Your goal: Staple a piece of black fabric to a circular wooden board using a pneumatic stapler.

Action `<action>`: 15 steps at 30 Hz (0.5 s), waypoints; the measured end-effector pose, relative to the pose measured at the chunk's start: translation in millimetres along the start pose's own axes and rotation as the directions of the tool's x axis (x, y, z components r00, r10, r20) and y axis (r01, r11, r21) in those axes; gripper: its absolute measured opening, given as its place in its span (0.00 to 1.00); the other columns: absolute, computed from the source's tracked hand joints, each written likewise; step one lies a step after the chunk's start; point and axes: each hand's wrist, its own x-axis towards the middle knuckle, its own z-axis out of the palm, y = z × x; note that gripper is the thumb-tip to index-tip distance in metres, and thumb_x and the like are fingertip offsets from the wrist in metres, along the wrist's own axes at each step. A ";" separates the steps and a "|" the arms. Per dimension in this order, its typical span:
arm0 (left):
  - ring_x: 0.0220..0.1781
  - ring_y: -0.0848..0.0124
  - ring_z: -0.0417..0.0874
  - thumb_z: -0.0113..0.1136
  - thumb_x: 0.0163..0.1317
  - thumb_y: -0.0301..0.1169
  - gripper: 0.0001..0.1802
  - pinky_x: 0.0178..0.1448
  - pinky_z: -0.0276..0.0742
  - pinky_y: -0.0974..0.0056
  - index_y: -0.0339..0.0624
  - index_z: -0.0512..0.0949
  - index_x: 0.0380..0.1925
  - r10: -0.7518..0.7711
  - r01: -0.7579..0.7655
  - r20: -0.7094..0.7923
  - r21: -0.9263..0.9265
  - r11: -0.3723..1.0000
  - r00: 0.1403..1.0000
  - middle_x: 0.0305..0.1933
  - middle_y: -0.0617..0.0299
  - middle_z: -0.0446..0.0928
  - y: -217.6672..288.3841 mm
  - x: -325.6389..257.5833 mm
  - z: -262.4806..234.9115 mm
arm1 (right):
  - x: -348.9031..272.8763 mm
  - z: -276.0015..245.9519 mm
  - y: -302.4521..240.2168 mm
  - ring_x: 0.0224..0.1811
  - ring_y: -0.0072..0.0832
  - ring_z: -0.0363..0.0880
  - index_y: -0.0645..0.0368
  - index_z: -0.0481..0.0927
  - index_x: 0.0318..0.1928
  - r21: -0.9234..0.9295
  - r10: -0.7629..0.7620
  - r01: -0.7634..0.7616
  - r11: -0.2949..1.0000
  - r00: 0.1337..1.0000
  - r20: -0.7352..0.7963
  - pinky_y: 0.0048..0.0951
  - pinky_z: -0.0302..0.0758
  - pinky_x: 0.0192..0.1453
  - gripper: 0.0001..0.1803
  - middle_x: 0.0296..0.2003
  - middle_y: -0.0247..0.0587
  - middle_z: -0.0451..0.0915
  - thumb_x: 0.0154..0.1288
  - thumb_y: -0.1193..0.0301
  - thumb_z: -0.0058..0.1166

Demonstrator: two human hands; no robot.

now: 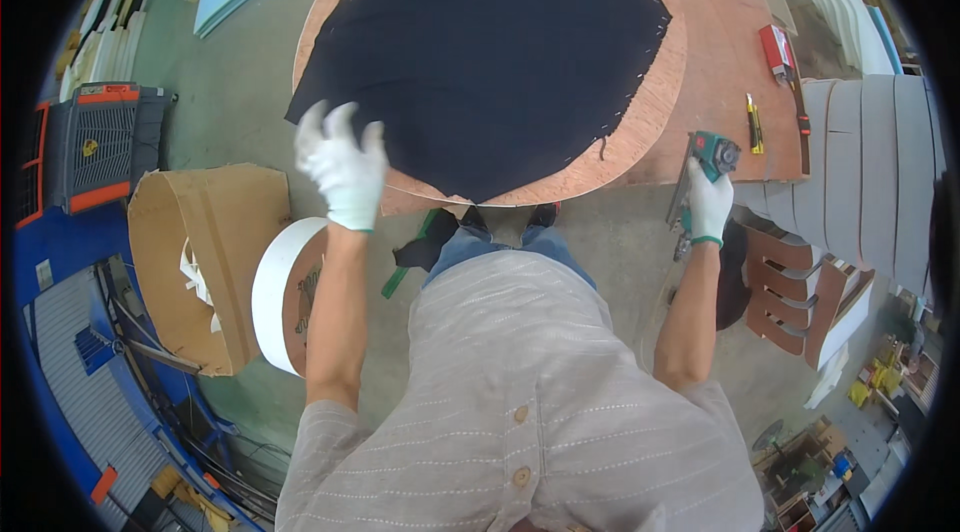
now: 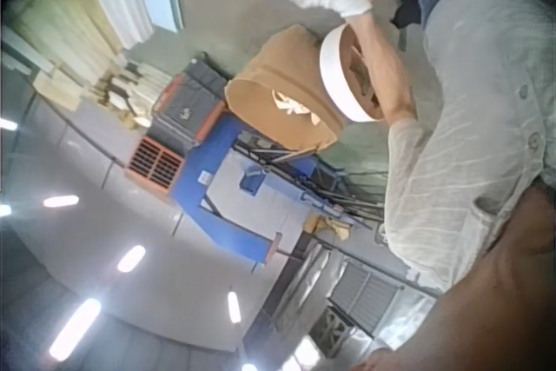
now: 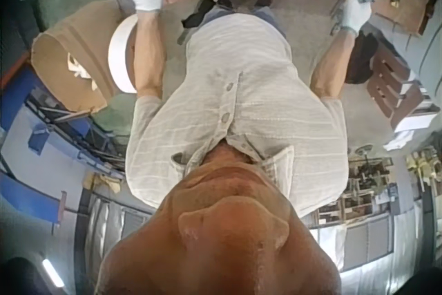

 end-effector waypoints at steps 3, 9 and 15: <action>0.57 0.54 0.85 0.76 0.56 0.25 0.16 0.63 0.78 0.50 0.46 0.87 0.45 0.470 -0.369 0.045 -0.555 0.746 0.882 0.50 0.57 0.85 40.9 4.2 -6.0 | -3.7 -3.3 10.6 0.40 0.31 0.88 0.61 0.88 0.54 -0.051 -0.070 0.069 0.996 0.997 -0.012 0.38 0.81 0.52 0.21 0.38 0.42 0.92 0.67 0.60 0.70; 0.58 0.59 0.80 0.77 0.53 0.37 0.22 0.63 0.73 0.53 0.50 0.89 0.51 0.729 -0.352 0.262 -0.741 0.572 0.632 0.53 0.62 0.84 58.1 -12.3 26.4 | 33.9 4.5 29.0 0.51 0.51 0.90 0.57 0.88 0.55 -0.311 -0.277 0.244 0.919 0.959 -0.065 0.45 0.81 0.58 0.24 0.44 0.56 0.91 0.65 0.54 0.69; 0.64 0.54 0.76 0.79 0.50 0.38 0.27 0.68 0.71 0.50 0.47 0.89 0.52 0.723 -0.305 0.394 -0.715 0.629 0.568 0.59 0.58 0.82 57.7 -8.0 23.8 | 54.4 18.2 16.0 0.51 0.60 0.87 0.56 0.81 0.57 -0.656 -0.299 0.176 0.734 0.951 -0.079 0.56 0.82 0.55 0.25 0.45 0.61 0.89 0.72 0.51 0.60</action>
